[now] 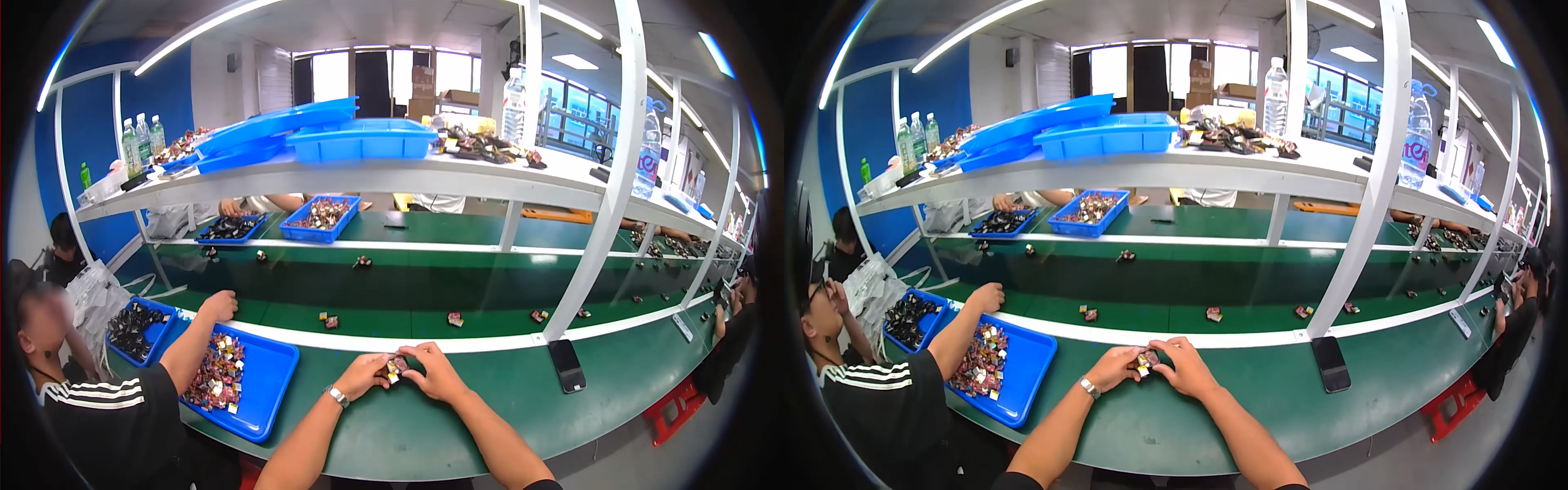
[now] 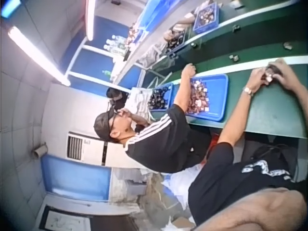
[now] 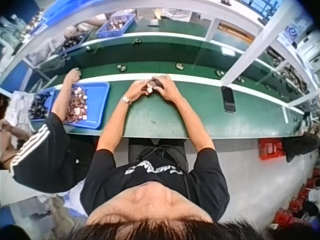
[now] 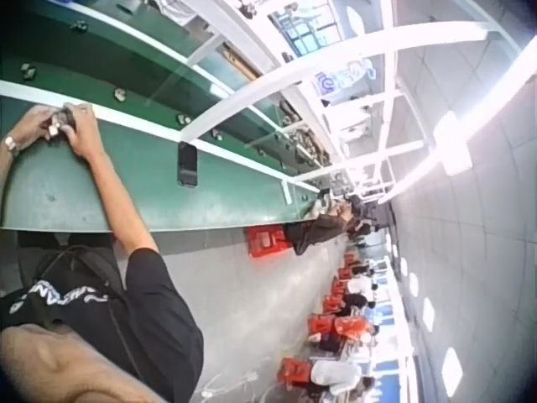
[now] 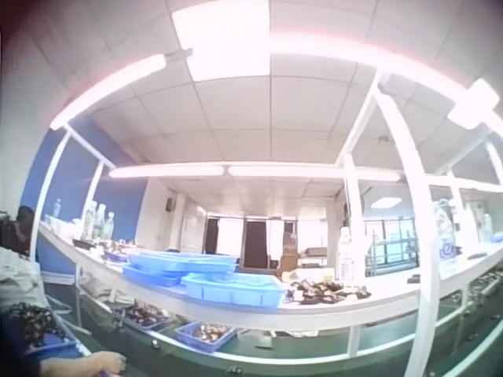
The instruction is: Assembling small colorful puzzle cube components on a factory production line.
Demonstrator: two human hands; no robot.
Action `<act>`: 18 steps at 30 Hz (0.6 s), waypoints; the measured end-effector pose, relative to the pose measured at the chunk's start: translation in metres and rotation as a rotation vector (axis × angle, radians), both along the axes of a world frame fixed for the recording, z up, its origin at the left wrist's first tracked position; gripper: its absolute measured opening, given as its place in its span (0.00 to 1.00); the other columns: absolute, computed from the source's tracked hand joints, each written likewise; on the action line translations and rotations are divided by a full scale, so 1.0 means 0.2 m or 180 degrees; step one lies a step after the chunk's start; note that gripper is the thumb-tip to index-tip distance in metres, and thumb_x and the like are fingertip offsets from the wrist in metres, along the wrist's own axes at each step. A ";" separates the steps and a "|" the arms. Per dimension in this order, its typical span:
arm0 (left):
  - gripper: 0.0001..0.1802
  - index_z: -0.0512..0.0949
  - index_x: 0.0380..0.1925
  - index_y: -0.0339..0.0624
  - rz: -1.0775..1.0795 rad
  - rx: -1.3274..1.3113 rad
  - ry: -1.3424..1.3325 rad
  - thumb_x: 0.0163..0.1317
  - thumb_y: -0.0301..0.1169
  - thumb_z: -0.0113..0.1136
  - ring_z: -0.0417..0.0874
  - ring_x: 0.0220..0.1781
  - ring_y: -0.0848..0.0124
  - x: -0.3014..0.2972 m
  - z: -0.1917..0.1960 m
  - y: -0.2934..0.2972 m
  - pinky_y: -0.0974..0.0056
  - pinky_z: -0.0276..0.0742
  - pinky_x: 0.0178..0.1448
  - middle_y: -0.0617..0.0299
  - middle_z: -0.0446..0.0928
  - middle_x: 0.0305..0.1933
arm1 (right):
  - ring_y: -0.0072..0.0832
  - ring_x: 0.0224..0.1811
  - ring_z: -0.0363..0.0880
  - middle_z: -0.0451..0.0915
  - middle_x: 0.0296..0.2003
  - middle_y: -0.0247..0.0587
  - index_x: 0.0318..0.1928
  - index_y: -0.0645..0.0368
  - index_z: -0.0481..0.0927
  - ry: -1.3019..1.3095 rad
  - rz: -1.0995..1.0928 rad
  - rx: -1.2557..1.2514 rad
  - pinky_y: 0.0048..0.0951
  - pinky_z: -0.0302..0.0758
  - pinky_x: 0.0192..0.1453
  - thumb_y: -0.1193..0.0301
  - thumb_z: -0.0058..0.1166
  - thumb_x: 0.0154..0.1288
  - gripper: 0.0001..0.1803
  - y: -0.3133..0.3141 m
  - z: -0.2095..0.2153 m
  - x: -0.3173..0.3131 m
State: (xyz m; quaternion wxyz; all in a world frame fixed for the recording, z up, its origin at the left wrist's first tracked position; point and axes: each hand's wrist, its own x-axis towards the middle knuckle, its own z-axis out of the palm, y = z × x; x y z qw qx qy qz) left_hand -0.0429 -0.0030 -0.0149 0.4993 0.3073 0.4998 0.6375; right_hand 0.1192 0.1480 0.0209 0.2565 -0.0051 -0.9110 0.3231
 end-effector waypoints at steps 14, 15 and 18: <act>0.24 0.62 0.68 0.39 0.0297 0.0337 -0.0221 0.72 0.23 0.45 0.80 0.57 0.64 0.11 0.09 0.03 0.59 0.81 0.62 0.52 0.74 0.58 | 0.35 0.47 0.77 0.77 0.47 0.35 0.42 0.53 0.82 0.0664 -0.0435 0.0737 0.35 0.80 0.44 0.73 0.63 0.55 0.12 -0.08 0.00 -0.06; 0.23 0.63 0.66 0.39 0.0331 0.0332 -0.0138 0.72 0.22 0.46 0.80 0.57 0.63 0.11 0.10 0.01 0.57 0.81 0.62 0.53 0.74 0.57 | 0.35 0.47 0.77 0.77 0.47 0.35 0.42 0.53 0.82 0.0661 -0.0436 0.0719 0.35 0.80 0.44 0.73 0.63 0.55 0.12 -0.07 0.00 -0.06; 0.21 0.64 0.63 0.39 0.0344 0.0320 -0.0034 0.71 0.21 0.47 0.81 0.56 0.63 0.13 0.13 0.02 0.56 0.80 0.62 0.53 0.75 0.55 | 0.37 0.50 0.76 0.76 0.48 0.37 0.38 0.55 0.81 0.0547 -0.0417 0.0769 0.37 0.78 0.47 0.73 0.63 0.55 0.09 -0.05 0.00 -0.05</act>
